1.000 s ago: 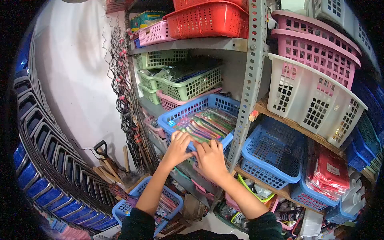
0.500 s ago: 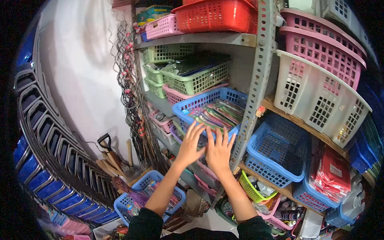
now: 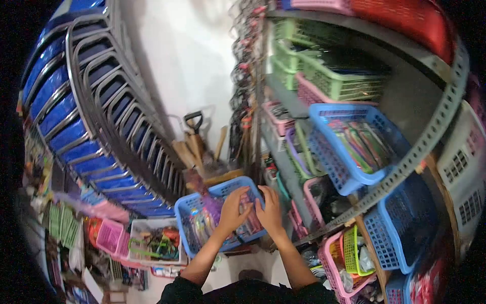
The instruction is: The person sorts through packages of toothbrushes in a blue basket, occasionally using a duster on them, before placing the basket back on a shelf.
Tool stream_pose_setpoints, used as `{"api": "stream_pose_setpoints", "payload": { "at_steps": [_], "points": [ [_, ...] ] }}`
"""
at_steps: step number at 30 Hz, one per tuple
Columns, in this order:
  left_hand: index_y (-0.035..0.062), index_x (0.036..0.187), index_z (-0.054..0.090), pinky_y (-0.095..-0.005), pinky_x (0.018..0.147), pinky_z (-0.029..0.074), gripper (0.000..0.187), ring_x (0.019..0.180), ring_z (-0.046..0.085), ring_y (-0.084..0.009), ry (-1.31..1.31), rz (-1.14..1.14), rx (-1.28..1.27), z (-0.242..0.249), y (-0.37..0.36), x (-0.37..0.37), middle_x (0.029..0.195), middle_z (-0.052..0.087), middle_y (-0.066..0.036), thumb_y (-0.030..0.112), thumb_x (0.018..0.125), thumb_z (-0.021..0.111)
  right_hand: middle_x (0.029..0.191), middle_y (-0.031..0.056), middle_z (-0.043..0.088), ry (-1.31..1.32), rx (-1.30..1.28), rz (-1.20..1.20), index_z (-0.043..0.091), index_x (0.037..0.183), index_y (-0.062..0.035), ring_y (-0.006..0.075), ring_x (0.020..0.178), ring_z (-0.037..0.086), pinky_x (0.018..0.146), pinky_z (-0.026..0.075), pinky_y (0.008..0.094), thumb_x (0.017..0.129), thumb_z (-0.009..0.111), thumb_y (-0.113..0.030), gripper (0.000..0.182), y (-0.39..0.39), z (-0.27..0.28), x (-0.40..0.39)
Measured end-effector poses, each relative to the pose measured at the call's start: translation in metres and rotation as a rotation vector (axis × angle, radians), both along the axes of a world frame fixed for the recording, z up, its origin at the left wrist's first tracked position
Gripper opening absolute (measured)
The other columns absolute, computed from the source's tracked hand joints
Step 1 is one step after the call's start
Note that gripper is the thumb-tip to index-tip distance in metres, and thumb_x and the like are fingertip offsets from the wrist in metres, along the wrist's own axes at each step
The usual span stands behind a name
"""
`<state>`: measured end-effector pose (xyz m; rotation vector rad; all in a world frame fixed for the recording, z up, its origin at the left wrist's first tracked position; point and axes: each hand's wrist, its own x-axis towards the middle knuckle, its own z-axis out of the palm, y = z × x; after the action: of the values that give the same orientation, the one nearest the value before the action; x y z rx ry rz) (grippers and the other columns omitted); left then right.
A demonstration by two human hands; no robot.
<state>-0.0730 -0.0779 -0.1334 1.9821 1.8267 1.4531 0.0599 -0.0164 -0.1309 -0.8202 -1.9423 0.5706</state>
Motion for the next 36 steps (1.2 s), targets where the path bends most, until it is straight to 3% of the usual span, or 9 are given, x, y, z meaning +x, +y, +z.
{"api": "stream_pose_setpoints", "payload": {
  "at_steps": [4,7,9,12,17,22,27,32,36],
  "points": [
    [0.0044,0.115,0.052,-0.0407,0.089,0.043,0.037,0.103,0.055,-0.0342,0.006,0.217,-0.056,-0.061,-0.041,-0.038,0.111,0.059,-0.015,0.012,0.08,0.06,0.111,0.0178,0.056,-0.113,-0.384,0.198,0.048,0.12,-0.0007,0.0329,0.108,0.053,0.092,0.041,0.0378,0.079,0.061,-0.005,0.043,-0.012,-0.095,-0.048],
    [0.0041,0.11,0.053,-0.0407,0.086,0.044,0.031,0.099,0.055,-0.0347,-0.056,0.342,-0.184,-0.096,-0.074,-0.054,0.105,0.059,-0.016,0.007,0.08,0.056,0.12,0.0224,0.048,-0.258,-0.405,0.287,0.037,0.13,-0.0011,0.0345,0.115,0.047,0.095,0.039,0.0404,0.076,0.065,-0.006,0.061,-0.039,-0.15,-0.069],
    [0.004,0.108,0.054,-0.041,0.086,0.044,0.028,0.099,0.055,-0.0351,-0.151,0.396,-0.228,-0.122,-0.09,-0.06,0.103,0.059,-0.016,0.007,0.08,0.056,0.129,0.0267,0.037,-0.416,-0.416,0.311,0.026,0.137,-0.0014,0.0411,0.121,0.038,0.098,0.036,0.0438,0.072,0.065,-0.002,0.076,-0.051,-0.166,-0.076],
    [0.004,0.102,0.055,-0.041,0.083,0.045,0.023,0.094,0.057,-0.0346,-0.237,0.487,-0.244,-0.178,-0.105,-0.071,0.099,0.059,-0.016,0.006,0.079,0.057,0.128,0.028,0.037,-0.511,-0.421,0.238,0.026,0.138,-0.0004,0.0451,0.119,0.038,0.099,0.036,0.0437,0.07,0.061,0.003,0.076,-0.062,-0.174,-0.08],
    [0.0017,0.101,0.055,-0.0408,0.078,0.047,0.027,0.09,0.059,-0.0334,-0.407,0.565,-0.356,-0.246,-0.114,-0.08,0.095,0.057,-0.019,0.009,0.077,0.063,0.126,0.0282,0.043,-0.331,-0.431,0.28,0.031,0.136,-0.0002,0.0431,0.116,0.044,0.098,0.036,0.0424,0.072,0.052,0.009,0.068,-0.06,-0.184,-0.07],
    [-0.0038,0.106,0.054,-0.0424,0.084,0.046,0.04,0.095,0.056,-0.0383,-0.384,0.576,-0.487,-0.268,-0.098,-0.091,0.105,0.057,-0.022,0.012,0.072,0.068,0.12,0.0261,0.052,-0.406,-0.494,0.15,0.038,0.13,-0.0015,0.0425,0.111,0.049,0.094,0.039,0.0443,0.078,0.057,0.0,0.055,-0.049,-0.156,-0.057],
    [-0.0054,0.117,0.046,-0.0425,0.085,0.048,0.072,0.098,0.057,-0.0403,-0.448,0.743,-0.656,-0.28,-0.077,-0.093,0.103,0.055,-0.03,0.016,0.056,0.079,0.116,0.0264,0.055,-0.531,-0.548,0.061,0.039,0.131,-0.0074,0.0432,0.106,0.052,0.088,0.042,0.0464,0.081,0.059,-0.011,0.054,-0.038,-0.16,-0.032],
    [-0.0073,0.113,0.05,-0.0443,0.077,0.051,0.07,0.084,0.062,-0.0428,-0.349,0.692,-0.662,-0.3,-0.075,-0.095,0.09,0.06,-0.03,0.022,0.056,0.079,0.116,0.026,0.055,-0.517,-0.491,0.05,0.04,0.13,-0.0056,0.0426,0.106,0.053,0.089,0.043,0.046,0.081,0.059,-0.012,0.052,-0.039,-0.185,-0.006],
    [-0.0066,0.089,0.062,-0.0459,0.076,0.051,0.044,0.085,0.064,-0.0403,-0.491,0.61,-0.922,-0.269,-0.074,-0.093,0.085,0.064,-0.029,0.027,0.063,0.073,0.105,0.0277,0.059,-0.505,-0.368,0.05,0.039,0.129,-0.0042,0.0447,0.093,0.058,0.08,0.045,0.0503,0.084,0.055,-0.016,0.05,-0.043,-0.188,0.003]
  ]
}}
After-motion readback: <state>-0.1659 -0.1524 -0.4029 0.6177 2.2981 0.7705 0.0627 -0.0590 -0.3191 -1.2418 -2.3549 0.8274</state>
